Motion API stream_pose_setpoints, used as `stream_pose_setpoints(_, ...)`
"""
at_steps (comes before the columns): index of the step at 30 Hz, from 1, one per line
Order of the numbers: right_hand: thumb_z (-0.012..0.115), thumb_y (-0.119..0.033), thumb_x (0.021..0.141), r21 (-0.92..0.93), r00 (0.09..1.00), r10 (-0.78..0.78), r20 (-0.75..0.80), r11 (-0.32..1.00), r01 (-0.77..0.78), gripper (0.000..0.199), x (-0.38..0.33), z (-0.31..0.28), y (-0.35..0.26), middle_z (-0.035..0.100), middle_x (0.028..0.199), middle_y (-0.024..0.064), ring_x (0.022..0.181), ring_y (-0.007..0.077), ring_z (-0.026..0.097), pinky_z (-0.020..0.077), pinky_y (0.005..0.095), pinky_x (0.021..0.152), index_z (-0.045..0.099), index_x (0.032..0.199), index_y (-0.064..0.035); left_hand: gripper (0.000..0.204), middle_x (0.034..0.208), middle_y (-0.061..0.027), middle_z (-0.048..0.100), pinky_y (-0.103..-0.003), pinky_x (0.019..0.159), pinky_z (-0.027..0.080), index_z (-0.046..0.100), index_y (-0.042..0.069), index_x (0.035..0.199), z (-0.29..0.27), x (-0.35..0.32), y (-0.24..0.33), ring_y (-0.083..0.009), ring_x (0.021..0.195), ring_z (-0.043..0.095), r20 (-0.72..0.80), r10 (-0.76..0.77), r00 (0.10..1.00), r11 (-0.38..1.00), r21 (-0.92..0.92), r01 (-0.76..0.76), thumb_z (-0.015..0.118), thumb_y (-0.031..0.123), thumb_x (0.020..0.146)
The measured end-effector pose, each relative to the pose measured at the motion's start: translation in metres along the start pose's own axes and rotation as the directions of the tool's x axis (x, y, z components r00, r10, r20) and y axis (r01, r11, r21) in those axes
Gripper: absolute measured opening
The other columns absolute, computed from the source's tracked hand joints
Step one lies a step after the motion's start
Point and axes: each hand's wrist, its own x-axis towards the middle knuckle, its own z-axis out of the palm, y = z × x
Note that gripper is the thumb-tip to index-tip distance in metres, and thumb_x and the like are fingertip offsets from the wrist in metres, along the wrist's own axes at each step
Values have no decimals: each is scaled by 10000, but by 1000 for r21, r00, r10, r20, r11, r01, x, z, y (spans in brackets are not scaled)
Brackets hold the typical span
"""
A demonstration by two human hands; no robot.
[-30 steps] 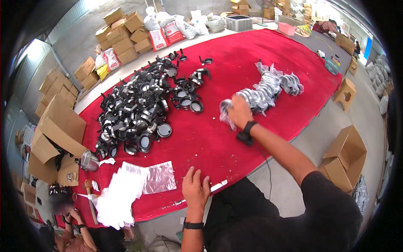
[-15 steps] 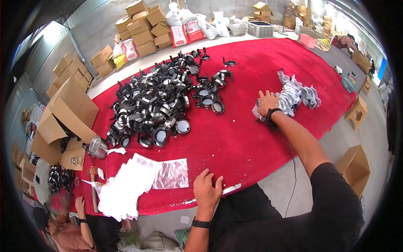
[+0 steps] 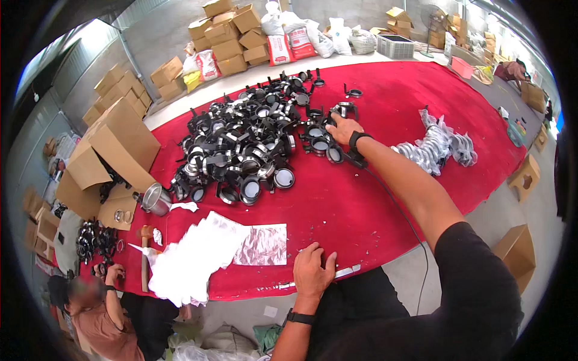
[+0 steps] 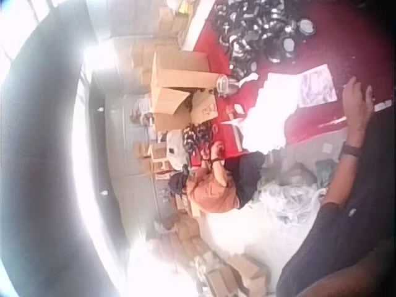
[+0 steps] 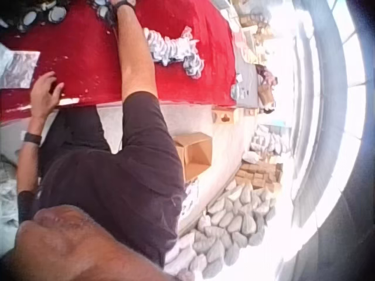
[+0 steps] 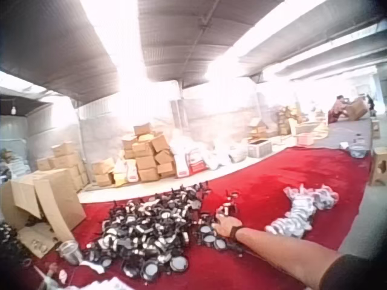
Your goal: Packaging black castor wheels into plastic bags for shipping.
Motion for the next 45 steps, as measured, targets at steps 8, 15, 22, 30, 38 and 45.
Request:
stream_pose_setpoints(8, 710, -305, 968, 127, 950, -206, -235, 962, 240, 302, -23, 24, 14, 797, 941, 227, 913, 342, 798, 640, 478, 842, 819, 967, -23, 304, 1167, -180, 765, -470, 931, 587, 749, -1, 1003, -4, 3, -2, -383, 1040, 737, -10, 12, 1000, 1000, -25, -13, 895, 212, 842)
stream_pose_setpoints(15, 677, -20, 991, 722, 966, -91, 241, 682, -116, 245, -128, -1, 46, 740, 874, 101, 728, 172, 740, 645, 329, 634, 681, 1232, 24, 390, 1207, -190, 755, -476, 941, 588, 747, 6, 1169, -6, 2, -5, -387, 1091, 727, -37, 14, 999, 999, -38, -16, 891, 212, 871)
stream_pose_setpoints(22, 722, -48, 886, 174, 850, -472, 236, 881, 441, 244, -262, -40, 105, 699, 981, 185, 976, 392, 695, 563, 503, 895, 757, 1126, -23, 452, 1090, -185, 710, -506, 866, 562, 729, 29, 1197, -74, 26, -41, -401, 1010, 691, -35, -116, 993, 970, 211, 121, 888, 296, 868)
stream_pose_setpoints(30, 829, -447, 895, -281, 902, -354, 248, 865, 416, 419, -309, -35, 61, 718, 1009, 164, 1012, 376, 703, 553, 525, 890, 738, 1026, -59, 213, 982, -216, 713, -530, 839, 553, 747, 15, 968, -84, 21, -104, -427, 956, 692, 117, -261, 958, 934, 283, 219, 761, 227, 947)
stream_pose_setpoints(38, 667, -211, 1033, 75, 974, -193, 117, 980, 185, 191, -296, -2, 75, 753, 920, 185, 863, 345, 770, 588, 529, 731, 673, 1033, -20, 233, 964, -165, 754, -405, 823, 559, 768, -42, 1072, -82, 38, -67, -276, 876, 723, 92, -383, 919, 879, -269, 393, 728, 173, 991)
stream_pose_setpoints(45, 773, -317, 1040, 876, 903, -103, 416, 310, -369, 356, -327, -13, 6, 648, 937, -6, 708, 62, 537, 474, 261, 631, 660, 1213, -27, 131, 885, 35, 718, -231, 692, 492, 784, 9, 1024, -61, 41, 5, -41, 776, 604, 293, -429, 855, 577, -640, 508, 836, 123, 984)
